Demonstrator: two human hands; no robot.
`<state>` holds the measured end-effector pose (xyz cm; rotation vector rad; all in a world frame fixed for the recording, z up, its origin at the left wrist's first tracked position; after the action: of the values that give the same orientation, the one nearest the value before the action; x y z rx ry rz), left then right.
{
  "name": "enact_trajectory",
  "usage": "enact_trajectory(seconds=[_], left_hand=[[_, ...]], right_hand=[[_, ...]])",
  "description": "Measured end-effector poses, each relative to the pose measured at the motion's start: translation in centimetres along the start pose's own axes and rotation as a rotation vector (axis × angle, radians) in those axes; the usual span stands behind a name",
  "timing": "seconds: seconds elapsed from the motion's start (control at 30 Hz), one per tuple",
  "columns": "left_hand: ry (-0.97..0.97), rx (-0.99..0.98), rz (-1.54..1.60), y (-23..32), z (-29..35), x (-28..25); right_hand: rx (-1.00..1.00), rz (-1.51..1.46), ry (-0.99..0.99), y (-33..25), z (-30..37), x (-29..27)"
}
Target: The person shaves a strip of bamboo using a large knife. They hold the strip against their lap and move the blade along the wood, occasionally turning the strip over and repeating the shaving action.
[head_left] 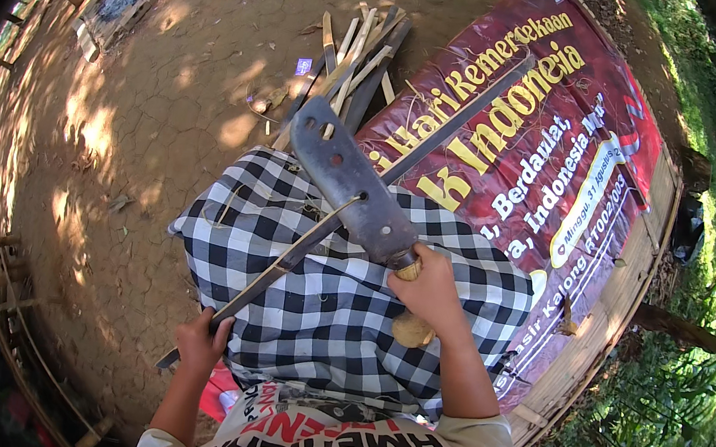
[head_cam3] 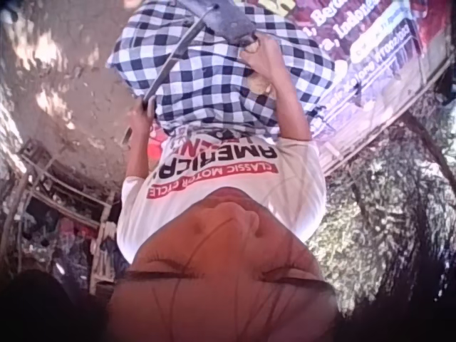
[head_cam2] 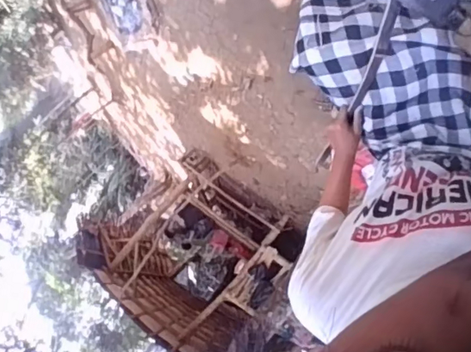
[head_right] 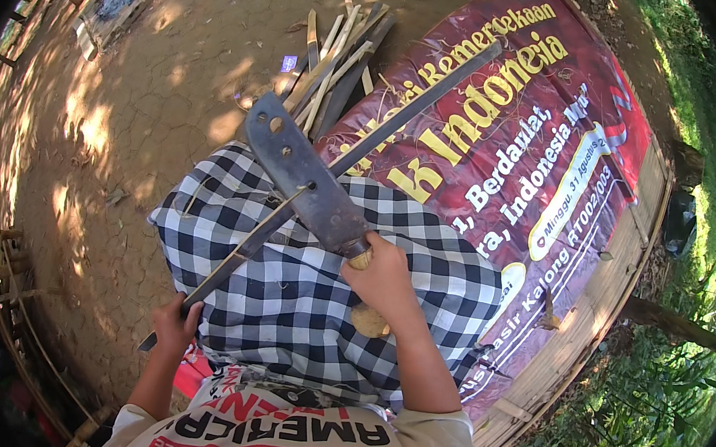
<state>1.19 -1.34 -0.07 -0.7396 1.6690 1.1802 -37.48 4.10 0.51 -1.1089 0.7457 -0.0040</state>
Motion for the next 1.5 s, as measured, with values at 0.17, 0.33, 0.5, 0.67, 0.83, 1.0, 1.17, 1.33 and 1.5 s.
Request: enact_trajectory(seconds=[0.17, 0.33, 0.5, 0.67, 0.83, 1.0, 1.17, 1.33, 1.5], left_hand=[[-0.022, -0.049, 0.008, 0.3, 0.0, 0.1], [-0.003, -0.039, 0.016, 0.4, -0.1, 0.1], [-0.026, -0.045, -0.016, 0.8, -0.4, -0.2], [-0.026, -0.072, -0.019, 1.3, -0.4, 0.3], [-0.019, -0.07, -0.038, 1.7, -0.7, 0.2], [-0.02, -0.052, -0.044, 2.4, -1.2, 0.2], [-0.043, -0.085, -0.045, 2.2, -1.2, 0.2], [-0.022, -0.059, 0.004, 2.1, -1.2, 0.4], [-0.054, -0.083, -0.001, 2.1, -1.2, 0.3]], right_hand=[[0.035, 0.041, -0.021, 0.2, 0.9, 1.5], [-0.009, -0.023, -0.039, -0.3, 0.3, 0.8], [0.053, -0.035, -0.053, 0.0, 1.6, 2.1], [0.042, -0.036, -0.076, 0.1, 1.4, 1.9], [0.065, -0.057, -0.105, 0.3, 2.5, 3.2], [0.076, -0.121, -0.096, 0.6, 1.0, 1.8], [0.123, -0.114, -0.104, 0.1, 1.9, 2.9], [0.127, -0.101, -0.012, 0.3, 1.5, 1.9], [-0.063, -0.076, -0.138, 0.4, 3.5, 3.8]])
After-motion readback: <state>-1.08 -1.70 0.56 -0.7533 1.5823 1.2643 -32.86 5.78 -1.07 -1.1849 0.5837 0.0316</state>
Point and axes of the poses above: each hand's wrist, its own z-axis away from the middle knuckle, its own x-axis out of the palm, y = z × x, the point moved 5 cm from there along -z, towards the middle knuckle, and after that the axes turned 10 degrees about y, right-handed, at the moved point
